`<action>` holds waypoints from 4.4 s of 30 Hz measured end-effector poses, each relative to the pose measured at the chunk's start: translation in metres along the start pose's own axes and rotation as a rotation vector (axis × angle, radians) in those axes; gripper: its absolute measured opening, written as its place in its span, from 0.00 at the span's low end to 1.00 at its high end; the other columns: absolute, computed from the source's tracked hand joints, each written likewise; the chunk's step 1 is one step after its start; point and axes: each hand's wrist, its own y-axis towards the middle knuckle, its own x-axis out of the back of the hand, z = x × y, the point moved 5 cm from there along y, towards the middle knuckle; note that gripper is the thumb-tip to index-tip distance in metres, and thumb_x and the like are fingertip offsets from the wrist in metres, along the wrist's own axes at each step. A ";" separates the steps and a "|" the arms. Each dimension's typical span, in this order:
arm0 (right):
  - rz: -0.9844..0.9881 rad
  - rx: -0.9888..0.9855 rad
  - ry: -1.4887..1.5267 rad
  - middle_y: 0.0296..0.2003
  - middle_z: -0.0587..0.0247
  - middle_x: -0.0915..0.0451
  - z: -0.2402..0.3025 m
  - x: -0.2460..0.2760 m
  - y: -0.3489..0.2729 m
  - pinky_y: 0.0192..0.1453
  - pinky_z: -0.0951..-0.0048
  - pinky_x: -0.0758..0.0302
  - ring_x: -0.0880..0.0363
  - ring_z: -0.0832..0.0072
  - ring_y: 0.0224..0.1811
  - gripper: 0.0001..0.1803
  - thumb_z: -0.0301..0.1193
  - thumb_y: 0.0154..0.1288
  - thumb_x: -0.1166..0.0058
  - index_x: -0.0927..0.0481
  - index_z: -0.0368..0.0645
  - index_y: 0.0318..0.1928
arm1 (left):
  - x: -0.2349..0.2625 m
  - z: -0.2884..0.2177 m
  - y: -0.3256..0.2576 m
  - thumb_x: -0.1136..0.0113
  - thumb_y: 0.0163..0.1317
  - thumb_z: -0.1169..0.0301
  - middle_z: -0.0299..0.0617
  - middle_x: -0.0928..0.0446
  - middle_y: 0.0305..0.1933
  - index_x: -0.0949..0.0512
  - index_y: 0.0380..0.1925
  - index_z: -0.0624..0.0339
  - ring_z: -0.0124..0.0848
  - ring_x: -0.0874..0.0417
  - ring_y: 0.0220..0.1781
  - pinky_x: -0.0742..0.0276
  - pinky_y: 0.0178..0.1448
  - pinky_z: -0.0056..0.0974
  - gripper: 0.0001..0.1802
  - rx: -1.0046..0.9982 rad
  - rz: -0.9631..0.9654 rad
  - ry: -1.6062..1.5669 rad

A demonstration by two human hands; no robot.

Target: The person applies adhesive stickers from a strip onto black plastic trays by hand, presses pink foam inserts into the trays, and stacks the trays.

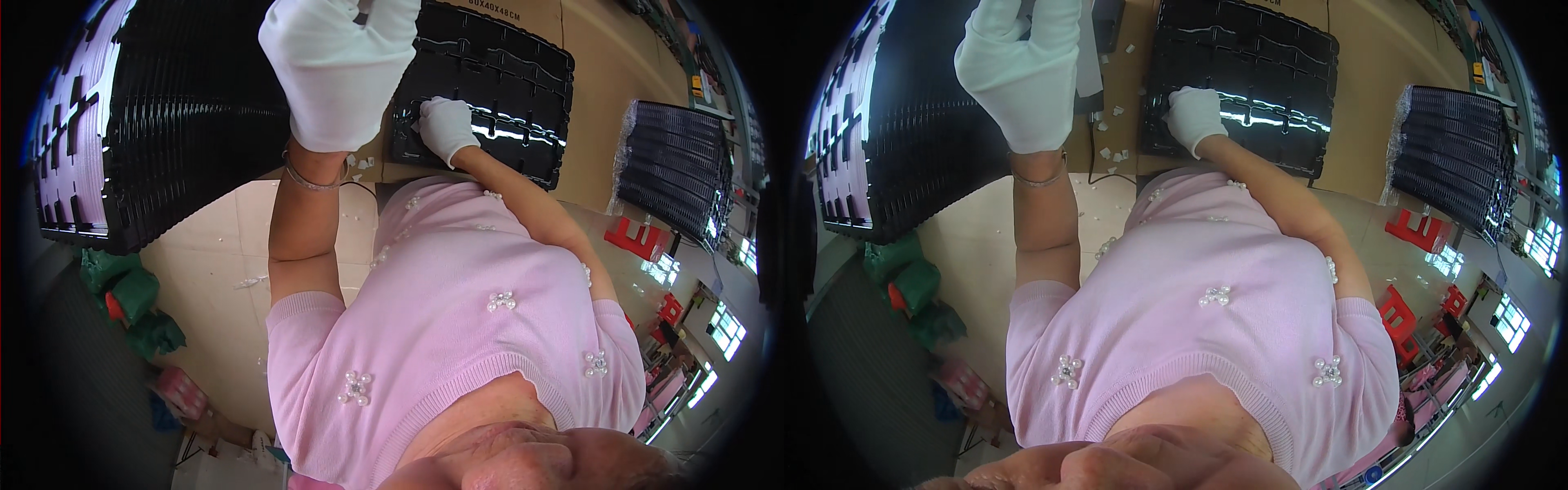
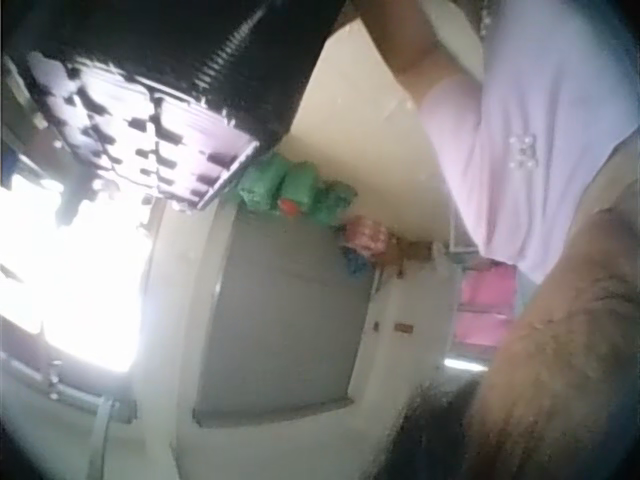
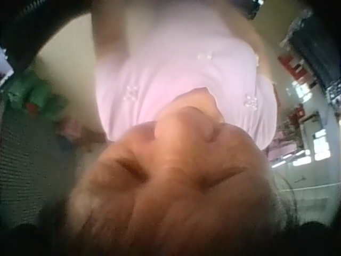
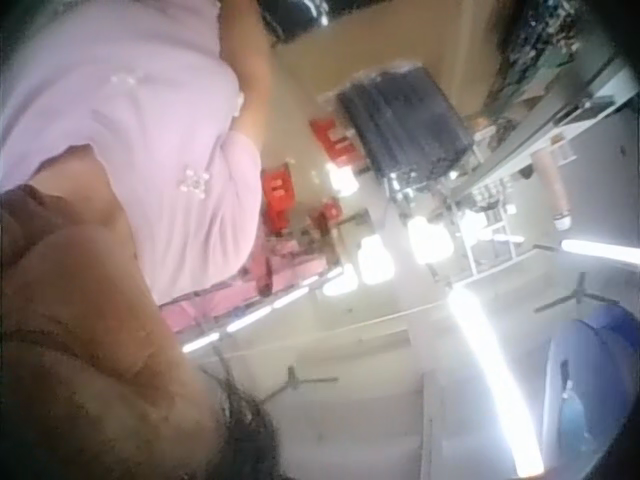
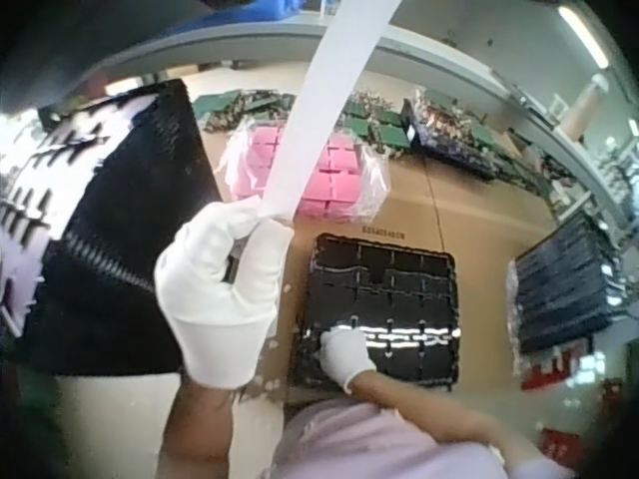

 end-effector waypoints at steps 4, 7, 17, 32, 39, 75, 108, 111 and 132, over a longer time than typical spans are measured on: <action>-0.097 0.070 -0.109 0.28 0.61 0.21 0.000 -0.006 -0.005 0.38 0.62 0.32 0.20 0.65 0.35 0.11 0.40 0.56 0.41 0.18 0.46 0.29 | 0.000 0.001 0.000 0.33 0.53 0.76 0.43 0.21 0.26 0.21 0.30 0.62 0.34 0.21 0.26 0.26 0.33 0.34 0.06 -0.057 -0.034 0.032; -0.173 0.152 -0.152 0.26 0.63 0.23 -0.003 -0.012 -0.007 0.37 0.63 0.35 0.22 0.67 0.32 0.09 0.39 0.57 0.43 0.20 0.48 0.27 | -0.001 0.000 0.000 0.33 0.53 0.76 0.43 0.21 0.27 0.21 0.31 0.62 0.34 0.20 0.27 0.25 0.34 0.33 0.06 -0.057 -0.032 -0.003; -0.299 0.474 0.154 0.24 0.63 0.24 -0.008 -0.015 -0.008 0.35 0.61 0.30 0.24 0.64 0.29 0.04 0.30 0.52 0.43 0.21 0.47 0.22 | 0.000 0.001 -0.001 0.33 0.53 0.77 0.44 0.20 0.29 0.21 0.31 0.63 0.34 0.20 0.27 0.24 0.35 0.33 0.06 -0.045 -0.014 -0.013; -0.203 0.442 0.378 0.25 0.58 0.23 -0.023 0.022 -0.046 0.34 0.60 0.26 0.22 0.58 0.30 0.03 0.27 0.50 0.40 0.20 0.43 0.26 | -0.005 0.003 0.001 0.35 0.54 0.78 0.41 0.21 0.27 0.21 0.32 0.63 0.29 0.21 0.26 0.26 0.33 0.31 0.06 -0.036 -0.014 -0.056; -0.467 -0.533 0.618 0.29 0.58 0.21 -0.224 -0.003 -0.206 0.39 0.71 0.26 0.23 0.73 0.31 0.09 0.27 0.58 0.42 0.21 0.34 0.37 | -0.016 0.037 -0.023 0.33 0.56 0.74 0.34 0.22 0.25 0.19 0.33 0.61 0.24 0.25 0.24 0.29 0.31 0.29 0.06 0.143 0.038 -0.039; -0.606 -0.584 0.393 0.34 0.52 0.18 -0.281 0.115 -0.090 0.45 0.57 0.26 0.21 0.53 0.38 0.09 0.34 0.62 0.48 0.19 0.45 0.38 | -0.329 0.257 -0.031 0.43 0.56 0.63 0.48 0.21 0.40 0.18 0.34 0.56 0.45 0.19 0.43 0.22 0.49 0.45 0.11 0.145 0.707 0.542; 0.095 -0.265 2.267 0.56 0.34 0.33 -0.221 0.130 0.262 0.58 0.46 0.27 0.27 0.44 0.56 0.42 0.47 0.66 0.46 0.50 0.30 0.65 | -0.266 0.218 0.041 0.45 0.55 0.66 0.45 0.21 0.32 0.19 0.27 0.55 0.44 0.19 0.33 0.24 0.38 0.43 0.08 0.105 0.688 0.405; 0.111 -0.359 2.185 0.59 0.33 0.35 -0.216 0.128 0.276 0.56 0.43 0.28 0.27 0.45 0.55 0.46 0.47 0.62 0.42 0.51 0.32 0.68 | -0.269 0.204 0.018 0.45 0.55 0.66 0.43 0.22 0.30 0.20 0.24 0.54 0.42 0.19 0.32 0.24 0.36 0.43 0.07 0.002 0.716 0.460; -0.356 -0.587 1.820 0.33 0.64 0.21 -0.316 0.089 0.053 0.32 0.78 0.27 0.24 0.78 0.32 0.08 0.28 0.62 0.44 0.23 0.38 0.39 | -0.210 0.191 -0.092 0.42 0.66 0.62 0.38 0.23 0.48 0.30 0.56 0.67 0.26 0.24 0.47 0.31 0.53 0.31 0.24 0.949 0.329 -0.506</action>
